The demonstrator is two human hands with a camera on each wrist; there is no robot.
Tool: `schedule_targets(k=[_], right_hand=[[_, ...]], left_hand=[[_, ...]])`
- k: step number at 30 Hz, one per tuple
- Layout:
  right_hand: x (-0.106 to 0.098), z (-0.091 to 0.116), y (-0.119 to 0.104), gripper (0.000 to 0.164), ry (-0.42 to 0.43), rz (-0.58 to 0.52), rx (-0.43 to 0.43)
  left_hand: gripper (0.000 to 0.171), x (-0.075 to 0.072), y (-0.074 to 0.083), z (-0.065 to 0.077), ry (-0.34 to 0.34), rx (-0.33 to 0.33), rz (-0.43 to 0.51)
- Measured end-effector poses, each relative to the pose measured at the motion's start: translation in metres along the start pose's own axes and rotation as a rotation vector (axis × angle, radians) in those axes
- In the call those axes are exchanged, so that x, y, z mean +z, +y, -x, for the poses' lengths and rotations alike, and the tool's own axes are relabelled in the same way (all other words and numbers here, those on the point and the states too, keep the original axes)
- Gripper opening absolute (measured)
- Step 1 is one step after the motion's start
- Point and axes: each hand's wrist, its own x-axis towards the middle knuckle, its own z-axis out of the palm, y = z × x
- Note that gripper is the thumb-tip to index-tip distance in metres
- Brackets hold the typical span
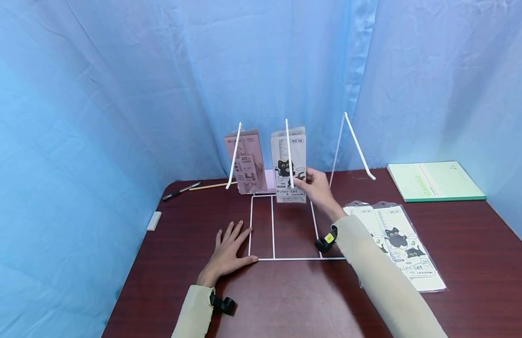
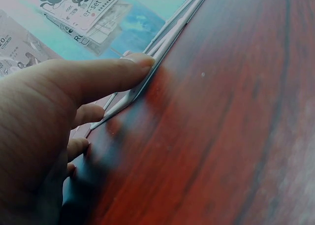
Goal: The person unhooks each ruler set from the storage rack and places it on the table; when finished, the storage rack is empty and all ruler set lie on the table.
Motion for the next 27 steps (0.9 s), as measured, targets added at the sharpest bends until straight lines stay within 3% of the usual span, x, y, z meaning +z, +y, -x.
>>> schedule_targets(k=[10, 18, 27], right_hand=[[-0.001, 0.007, -0.002, 0.026, -0.005, 0.022, -0.033], [-0.003, 0.009, -0.001, 0.029, -0.038, -0.059, -0.050], [-0.004, 0.013, -0.002, 0.031, -0.048, -0.038, -0.052]], left_hand=[[0.087, 0.000, 0.000, 0.000, 0.006, 0.008, 0.007], [0.085, 0.002, -0.002, -0.002, 0.017, 0.026, -0.012], [0.085, 0.000, 0.000, -0.002, 0.006, 0.013, -0.005]])
